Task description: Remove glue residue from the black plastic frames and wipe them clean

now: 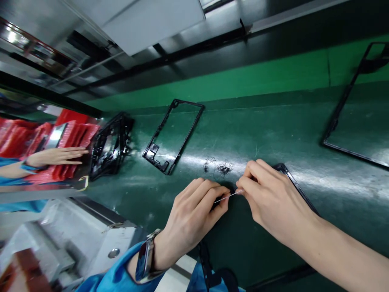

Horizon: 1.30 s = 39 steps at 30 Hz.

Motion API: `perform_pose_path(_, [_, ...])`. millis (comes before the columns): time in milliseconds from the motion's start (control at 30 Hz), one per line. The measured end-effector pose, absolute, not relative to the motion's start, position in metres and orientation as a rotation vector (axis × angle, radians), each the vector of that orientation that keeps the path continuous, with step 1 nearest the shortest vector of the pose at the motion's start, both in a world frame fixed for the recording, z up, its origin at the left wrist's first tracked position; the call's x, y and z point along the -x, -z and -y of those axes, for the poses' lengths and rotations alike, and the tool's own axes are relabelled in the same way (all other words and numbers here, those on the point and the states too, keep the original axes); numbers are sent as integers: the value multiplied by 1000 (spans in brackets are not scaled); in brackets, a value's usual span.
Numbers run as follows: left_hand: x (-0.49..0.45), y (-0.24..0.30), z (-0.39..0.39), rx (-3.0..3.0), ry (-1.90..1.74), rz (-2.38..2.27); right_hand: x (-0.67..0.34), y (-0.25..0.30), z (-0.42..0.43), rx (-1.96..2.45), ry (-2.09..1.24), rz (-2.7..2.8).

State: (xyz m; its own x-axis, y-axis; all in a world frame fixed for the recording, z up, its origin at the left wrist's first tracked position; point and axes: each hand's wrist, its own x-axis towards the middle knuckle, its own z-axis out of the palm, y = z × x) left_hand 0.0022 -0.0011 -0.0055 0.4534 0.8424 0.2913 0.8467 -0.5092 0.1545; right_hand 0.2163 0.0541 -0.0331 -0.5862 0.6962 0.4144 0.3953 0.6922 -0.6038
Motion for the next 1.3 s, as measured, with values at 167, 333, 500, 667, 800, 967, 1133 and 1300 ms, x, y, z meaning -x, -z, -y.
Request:
perform_pose_path(167, [-7, 7, 0, 2620, 518, 1531, -216, 34, -54, 827, -596, 2247])
perform_pose_path(333, [-3, 13, -1, 2624, 708, 1612, -215, 35, -54, 821, -596, 2239])
perform_pose_path(500, [9, 10, 1, 2658, 943, 1829, -217, 35, -53, 832, -580, 2240])
perform_pose_path(667, [14, 5, 4, 2765, 1175, 2018, -217, 35, -54, 828, -578, 2250])
perform_pose_path(800, [12, 7, 7, 2871, 1330, 2234, -216, 35, -55, 831, -568, 2258])
perform_pose_path(967, [16, 8, 5, 2794, 1267, 2324, -218, 36, -54, 834, -553, 2266])
perform_pose_path(1133, [27, -5, -2, 2917, 926, 2207, -218, 36, -55, 818, -541, 2272])
perform_pose_path(1300, [40, -17, 3, 3022, 659, 1997, -217, 36, -55, 835, -534, 2263])
